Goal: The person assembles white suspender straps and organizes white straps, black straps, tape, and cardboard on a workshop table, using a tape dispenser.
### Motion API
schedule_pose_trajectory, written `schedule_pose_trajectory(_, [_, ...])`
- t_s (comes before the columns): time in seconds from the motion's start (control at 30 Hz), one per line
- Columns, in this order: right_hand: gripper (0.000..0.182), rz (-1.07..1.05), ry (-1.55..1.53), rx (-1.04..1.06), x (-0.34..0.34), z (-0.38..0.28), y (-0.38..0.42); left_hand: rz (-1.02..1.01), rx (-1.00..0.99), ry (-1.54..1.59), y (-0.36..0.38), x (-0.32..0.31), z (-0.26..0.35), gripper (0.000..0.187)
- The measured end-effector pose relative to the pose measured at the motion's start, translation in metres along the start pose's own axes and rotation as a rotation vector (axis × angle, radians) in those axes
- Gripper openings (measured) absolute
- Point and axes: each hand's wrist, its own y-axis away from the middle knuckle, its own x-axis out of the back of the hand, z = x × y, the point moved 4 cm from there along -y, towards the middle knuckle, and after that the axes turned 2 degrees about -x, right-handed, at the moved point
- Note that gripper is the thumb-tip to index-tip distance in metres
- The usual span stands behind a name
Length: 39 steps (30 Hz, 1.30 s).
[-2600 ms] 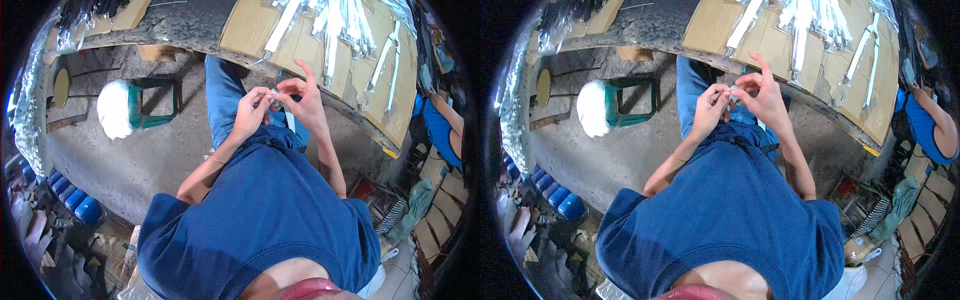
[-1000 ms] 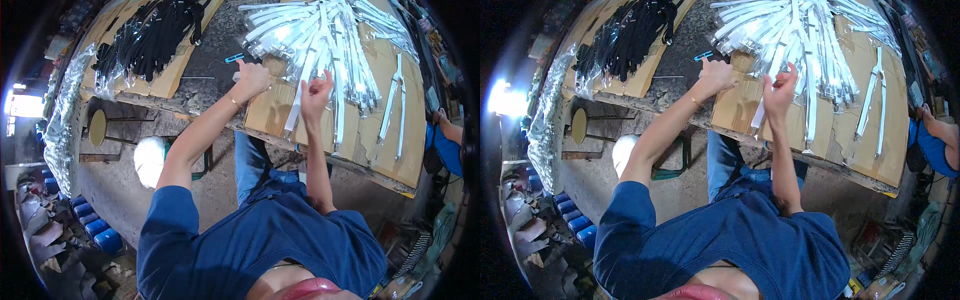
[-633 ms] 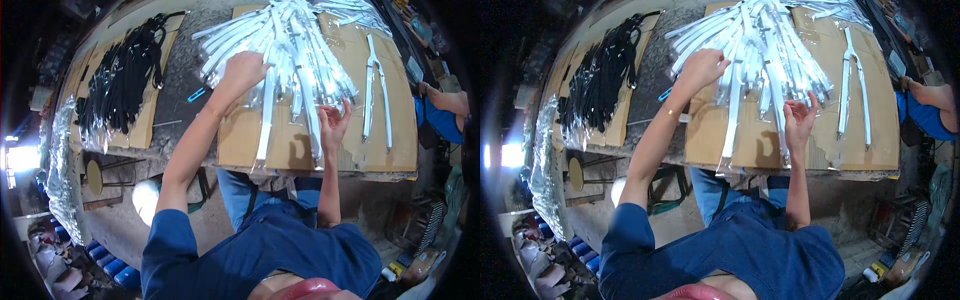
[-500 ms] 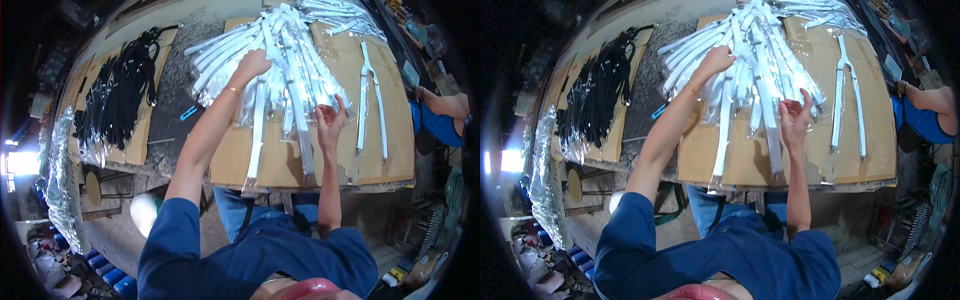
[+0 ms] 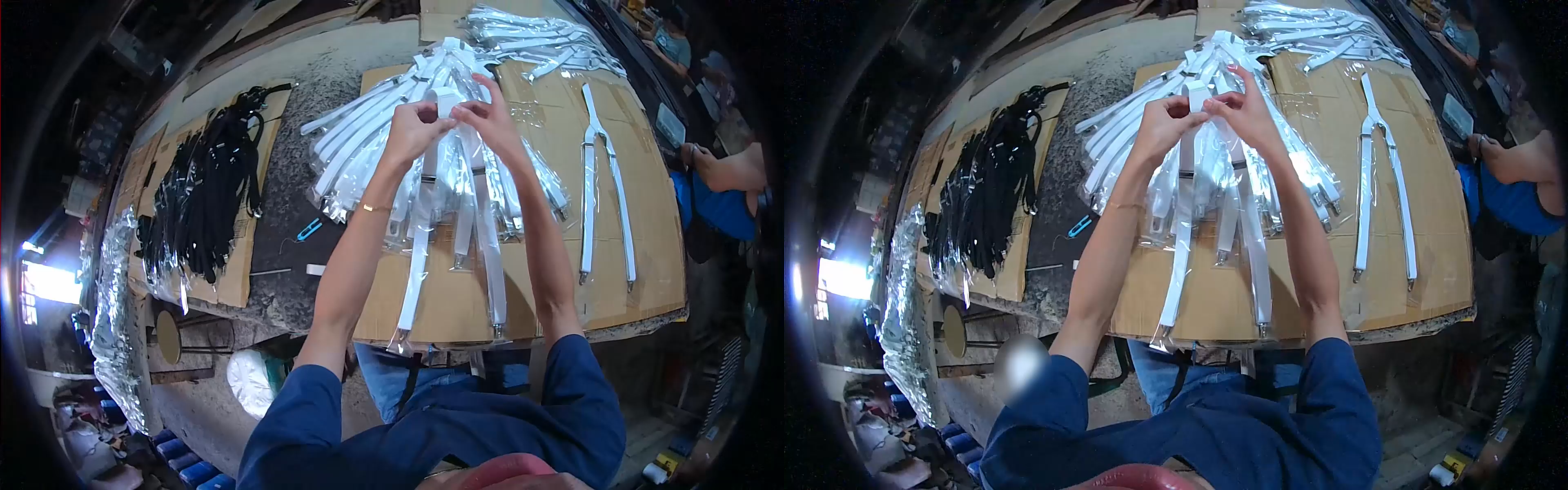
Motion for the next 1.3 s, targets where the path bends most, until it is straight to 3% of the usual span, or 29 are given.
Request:
schedule_pose_trajectory(0.03, [0.073,-0.126,-0.111,-0.031,-0.003,-0.029,0.004,0.011,-0.009,0.000,0.018,0.002,0.025,0.028])
schedule_pose_trajectory(0.1, [0.074,-0.135,-0.092,0.017,-0.008,-0.089,0.022,0.075,-0.129,0.088,0.054,0.007,0.076,0.024])
schedule_pose_trajectory(0.2, [0.077,-0.038,-0.200,0.161,-0.013,-0.165,0.055,0.146,-0.274,0.265,0.109,0.019,0.123,0.024])
schedule_pose_trajectory(0.27, [0.076,-0.025,-0.194,0.208,-0.019,-0.211,0.080,0.127,-0.244,0.192,0.142,0.030,0.145,0.024])
schedule_pose_trajectory(0.43, [0.077,0.011,-0.235,0.396,-0.042,-0.279,0.127,0.129,-0.218,0.058,0.216,0.053,0.185,0.018])
schedule_pose_trajectory(0.57, [0.081,0.077,-0.067,0.419,-0.069,-0.323,0.171,0.116,-0.338,0.132,0.274,0.068,0.217,0.017])
schedule_pose_trajectory(0.83, [0.079,-0.051,-0.109,0.667,-0.114,-0.372,0.223,0.263,-0.404,0.099,0.356,0.084,0.252,0.017])
schedule_pose_trajectory(0.9, [0.082,-0.068,-0.130,0.652,-0.120,-0.376,0.233,0.314,-0.376,-0.044,0.366,0.088,0.254,0.016])
schedule_pose_trajectory(0.97, [0.080,-0.061,-0.160,0.550,-0.121,-0.377,0.239,0.296,-0.496,0.031,0.369,0.093,0.251,0.015])
schedule_pose_trajectory(1.07, [0.078,-0.099,-0.254,0.468,-0.120,-0.371,0.241,0.216,-0.412,0.090,0.372,0.096,0.247,0.016])
schedule_pose_trajectory(1.3, [0.076,-0.119,-0.450,0.268,-0.106,-0.355,0.246,0.120,-0.417,0.292,0.362,0.075,0.238,0.015])
